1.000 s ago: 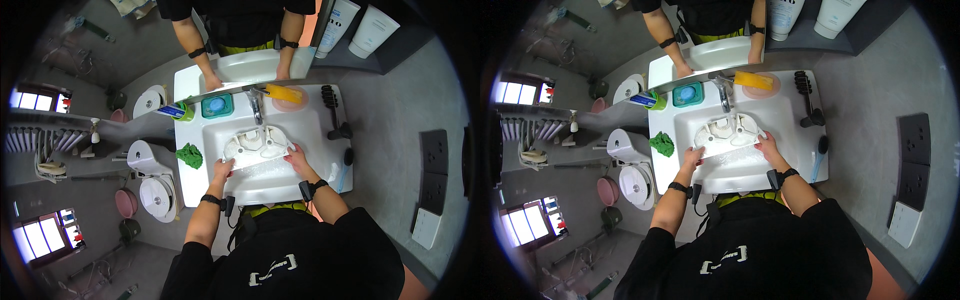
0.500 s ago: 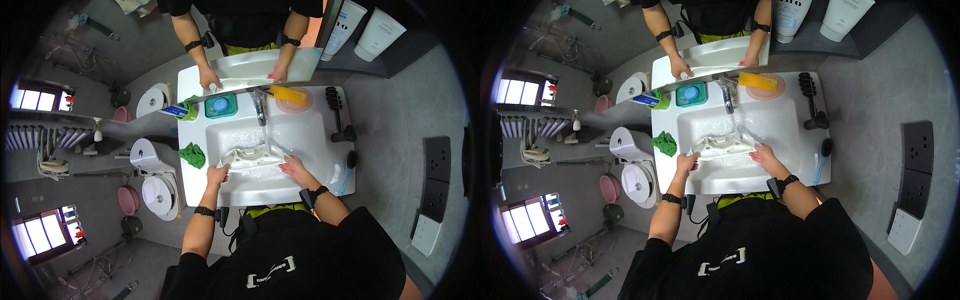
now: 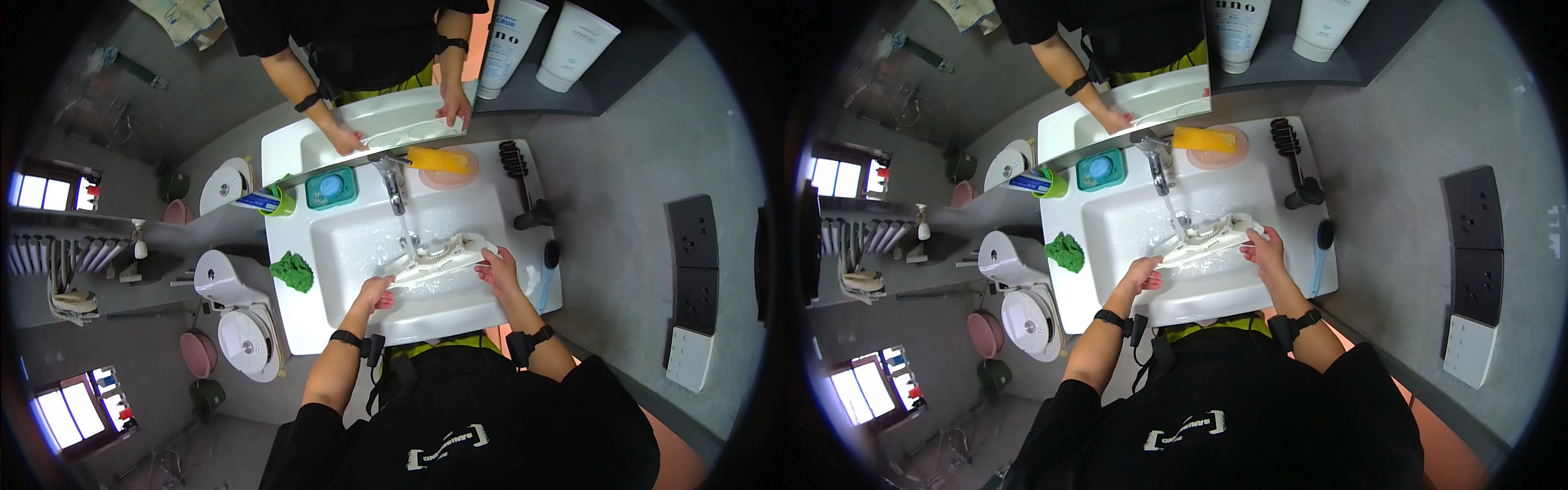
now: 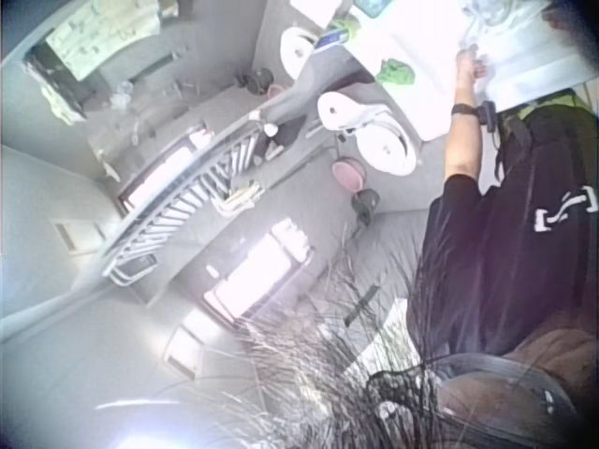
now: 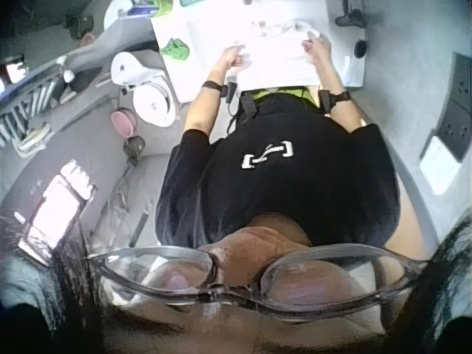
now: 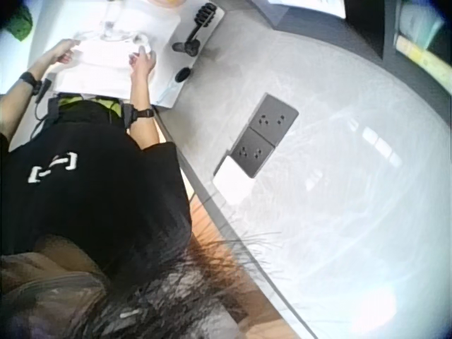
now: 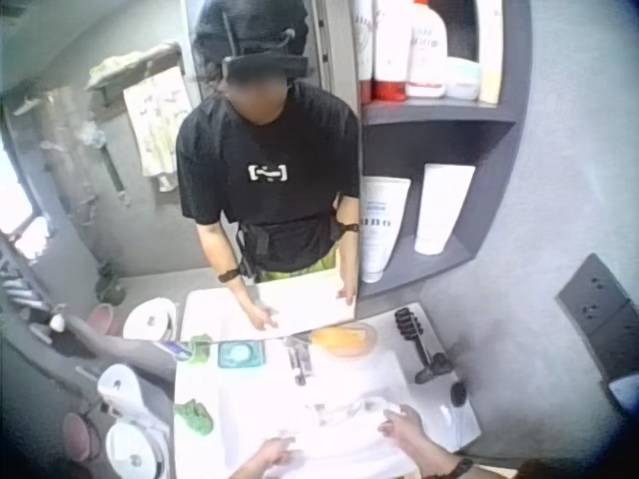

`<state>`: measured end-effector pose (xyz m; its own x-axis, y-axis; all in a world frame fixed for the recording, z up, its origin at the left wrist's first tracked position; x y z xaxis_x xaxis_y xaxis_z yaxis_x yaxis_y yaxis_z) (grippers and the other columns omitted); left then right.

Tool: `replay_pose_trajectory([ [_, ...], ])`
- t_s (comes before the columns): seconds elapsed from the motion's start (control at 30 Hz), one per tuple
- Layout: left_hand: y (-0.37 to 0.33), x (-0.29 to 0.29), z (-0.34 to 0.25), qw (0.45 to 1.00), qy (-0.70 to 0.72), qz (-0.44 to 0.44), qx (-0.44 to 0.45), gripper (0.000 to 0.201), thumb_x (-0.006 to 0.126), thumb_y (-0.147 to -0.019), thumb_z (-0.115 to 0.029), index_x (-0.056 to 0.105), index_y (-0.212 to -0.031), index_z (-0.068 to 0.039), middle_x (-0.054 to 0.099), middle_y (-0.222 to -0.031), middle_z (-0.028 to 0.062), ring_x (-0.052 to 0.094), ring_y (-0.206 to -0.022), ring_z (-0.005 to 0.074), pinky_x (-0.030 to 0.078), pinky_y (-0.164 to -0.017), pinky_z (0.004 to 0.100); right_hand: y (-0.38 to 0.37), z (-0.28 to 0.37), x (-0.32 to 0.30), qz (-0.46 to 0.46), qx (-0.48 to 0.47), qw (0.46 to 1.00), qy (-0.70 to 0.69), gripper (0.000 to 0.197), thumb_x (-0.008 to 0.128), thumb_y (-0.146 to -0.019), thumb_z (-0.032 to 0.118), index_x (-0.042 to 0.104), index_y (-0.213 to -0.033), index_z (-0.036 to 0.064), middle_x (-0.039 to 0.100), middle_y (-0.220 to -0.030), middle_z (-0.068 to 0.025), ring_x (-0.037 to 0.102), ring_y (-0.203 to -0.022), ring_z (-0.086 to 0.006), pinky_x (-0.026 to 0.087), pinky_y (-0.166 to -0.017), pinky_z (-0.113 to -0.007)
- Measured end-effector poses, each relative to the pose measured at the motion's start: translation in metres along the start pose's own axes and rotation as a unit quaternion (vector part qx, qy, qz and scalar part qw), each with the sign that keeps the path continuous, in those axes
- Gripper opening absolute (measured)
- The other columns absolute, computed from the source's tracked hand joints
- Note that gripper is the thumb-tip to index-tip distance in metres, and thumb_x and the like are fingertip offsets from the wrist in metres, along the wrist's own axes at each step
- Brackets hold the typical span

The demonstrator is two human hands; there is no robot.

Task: The person cleans a white plastic component in a bathroom sink, scrubbing the item with a blue brush under running water while turning it to reach all surfaces.

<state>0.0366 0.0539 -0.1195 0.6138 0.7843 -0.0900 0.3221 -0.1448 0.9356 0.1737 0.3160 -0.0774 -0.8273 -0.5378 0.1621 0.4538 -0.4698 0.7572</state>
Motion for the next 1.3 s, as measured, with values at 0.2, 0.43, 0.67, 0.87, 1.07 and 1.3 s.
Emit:
replay_pose_trajectory([
  [0.2, -0.028, 0.018, 0.0, 0.998, -0.031, -0.006, 0.057, 0.053, 0.058, -0.073, -0.033, 0.04, -0.111, 0.0, 0.052, -0.082, 0.0098, 0.052, -0.053, 0.0175, 0.046, -0.044, 0.0276, 0.015, 0.013, 0.007, -0.009, -0.11, 0.993, 0.051, 0.034, 0.056, -0.078, 0.013, 0.041, -0.107, 0.0023, 0.055, -0.075, -0.0089, 0.056, -0.057, -0.0142, 0.043, -0.047, -0.021],
  [0.43, -0.033, 0.009, -0.009, 0.993, -0.017, -0.041, 0.107, 0.048, 0.057, -0.074, -0.026, 0.04, -0.109, 0.001, 0.053, -0.083, 0.008, 0.052, -0.053, 0.0141, 0.045, -0.044, 0.0251, -0.011, -0.003, -0.003, 0.01, -0.155, 0.987, 0.043, 0.031, 0.051, -0.08, 0.008, 0.041, -0.109, 0.0025, 0.056, -0.08, -0.0079, 0.056, -0.059, -0.0127, 0.044, -0.049, -0.02],
  [0.67, -0.016, -0.026, -0.005, 0.977, 0.023, -0.168, 0.126, 0.052, 0.064, -0.068, -0.027, 0.044, -0.104, 0.005, 0.055, -0.081, 0.0106, 0.054, -0.06, 0.0167, 0.045, -0.045, 0.0261, -0.058, -0.042, 0.008, 0.052, -0.14, 0.988, 0.042, 0.029, 0.049, -0.081, 0.007, 0.042, -0.109, 0.0046, 0.055, -0.086, -0.0082, 0.054, -0.063, -0.0116, 0.044, -0.05, -0.021],
  [0.87, 0.013, -0.056, -0.001, 0.95, 0.036, -0.29, 0.115, 0.047, 0.067, -0.064, -0.031, 0.051, -0.082, 0.01, 0.056, -0.074, 0.0158, 0.056, -0.067, 0.0213, 0.047, -0.048, 0.0301, -0.081, -0.076, 0.031, 0.103, -0.028, 0.994, 0.038, 0.032, 0.048, -0.081, 0.009, 0.039, -0.112, 0.0056, 0.054, -0.086, -0.0095, 0.054, -0.064, -0.015, 0.046, -0.055, -0.026],
  [1.07, 0.016, -0.092, 0.015, 0.909, -0.05, -0.393, 0.13, 0.037, 0.063, -0.056, -0.028, 0.053, -0.065, 0.007, 0.056, -0.067, 0.0199, 0.055, -0.063, 0.03, 0.043, -0.063, 0.034, -0.073, -0.096, 0.058, 0.122, 0.078, 0.987, 0.066, 0.037, 0.048, -0.082, 0.011, 0.034, -0.115, 0.0054, 0.053, -0.086, -0.009, 0.053, -0.068, -0.0162, 0.044, -0.058, -0.028],
  [1.3, 0.054, -0.088, 0.001, 0.935, 0.02, -0.329, 0.134, 0.022, 0.057, -0.06, -0.015, 0.048, -0.064, 0.004, 0.053, -0.06, 0.0123, 0.049, -0.045, 0.0203, 0.043, -0.041, 0.0296, -0.055, -0.097, 0.058, 0.126, 0.134, 0.982, 0.038, 0.034, 0.049, -0.08, 0.013, 0.036, -0.111, 0.0049, 0.053, -0.086, -0.0101, 0.053, -0.067, -0.0175, 0.044, -0.057, -0.029],
])
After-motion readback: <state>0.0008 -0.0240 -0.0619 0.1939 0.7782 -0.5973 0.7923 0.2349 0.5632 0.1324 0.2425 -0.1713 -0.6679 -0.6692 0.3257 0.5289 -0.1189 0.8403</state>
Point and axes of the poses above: each hand's wrist, its own y-axis away from the middle knuckle, its own x-axis out of the palm, z = x × y, the point moved 4 cm from there along -y, towards the middle knuckle
